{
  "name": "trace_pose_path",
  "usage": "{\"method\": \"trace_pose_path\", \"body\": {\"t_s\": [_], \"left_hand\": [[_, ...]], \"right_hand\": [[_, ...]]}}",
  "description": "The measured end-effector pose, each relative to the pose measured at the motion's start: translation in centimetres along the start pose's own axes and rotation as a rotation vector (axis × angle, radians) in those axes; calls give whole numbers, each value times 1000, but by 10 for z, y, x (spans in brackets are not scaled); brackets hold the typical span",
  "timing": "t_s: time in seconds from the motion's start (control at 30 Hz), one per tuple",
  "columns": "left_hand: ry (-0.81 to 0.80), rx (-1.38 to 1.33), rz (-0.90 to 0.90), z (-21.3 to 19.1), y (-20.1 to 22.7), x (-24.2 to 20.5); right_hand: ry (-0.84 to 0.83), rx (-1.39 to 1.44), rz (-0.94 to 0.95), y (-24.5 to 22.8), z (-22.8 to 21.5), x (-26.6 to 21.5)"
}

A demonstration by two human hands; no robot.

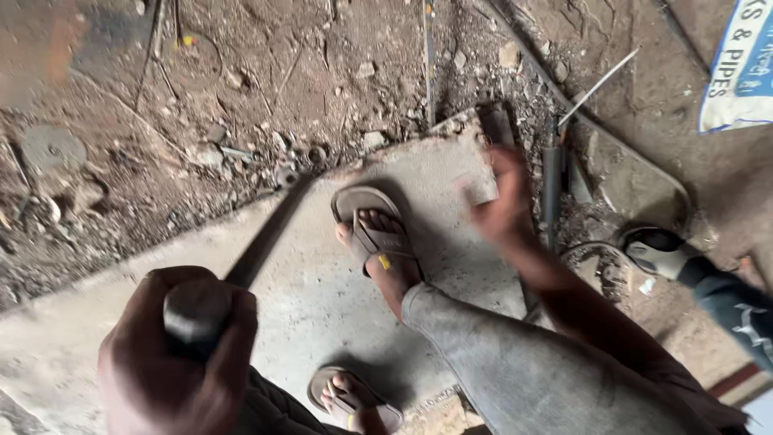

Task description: The person is welding a metal frame on the floor using a welding torch and a hammer. They are sitting on the floor and using the hammer to adjust the metal frame while welding.

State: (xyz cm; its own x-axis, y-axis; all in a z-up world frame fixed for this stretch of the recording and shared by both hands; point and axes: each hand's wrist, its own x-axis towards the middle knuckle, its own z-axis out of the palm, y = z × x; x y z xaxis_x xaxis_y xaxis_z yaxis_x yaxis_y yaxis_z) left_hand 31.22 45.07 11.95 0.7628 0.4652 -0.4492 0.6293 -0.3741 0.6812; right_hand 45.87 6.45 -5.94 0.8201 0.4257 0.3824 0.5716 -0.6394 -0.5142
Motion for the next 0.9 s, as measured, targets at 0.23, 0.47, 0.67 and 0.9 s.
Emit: {"method": "trace_pose_path", "body": {"t_s": [0.23,0.47,0.67,0.9], "left_hand": [[-411,-690,-86,48,17,-5],[-680,-927,-137,98,-9,15],[-191,-201,109,82,-41,58],[-248,110,154,101,-56,64]], "right_hand": [[-162,25,-463,-137,21,44],[-250,347,-185,-82,12,-7],[32,553,104,-58,-45,48],[126,1085,411,-16,-46,133]]}}
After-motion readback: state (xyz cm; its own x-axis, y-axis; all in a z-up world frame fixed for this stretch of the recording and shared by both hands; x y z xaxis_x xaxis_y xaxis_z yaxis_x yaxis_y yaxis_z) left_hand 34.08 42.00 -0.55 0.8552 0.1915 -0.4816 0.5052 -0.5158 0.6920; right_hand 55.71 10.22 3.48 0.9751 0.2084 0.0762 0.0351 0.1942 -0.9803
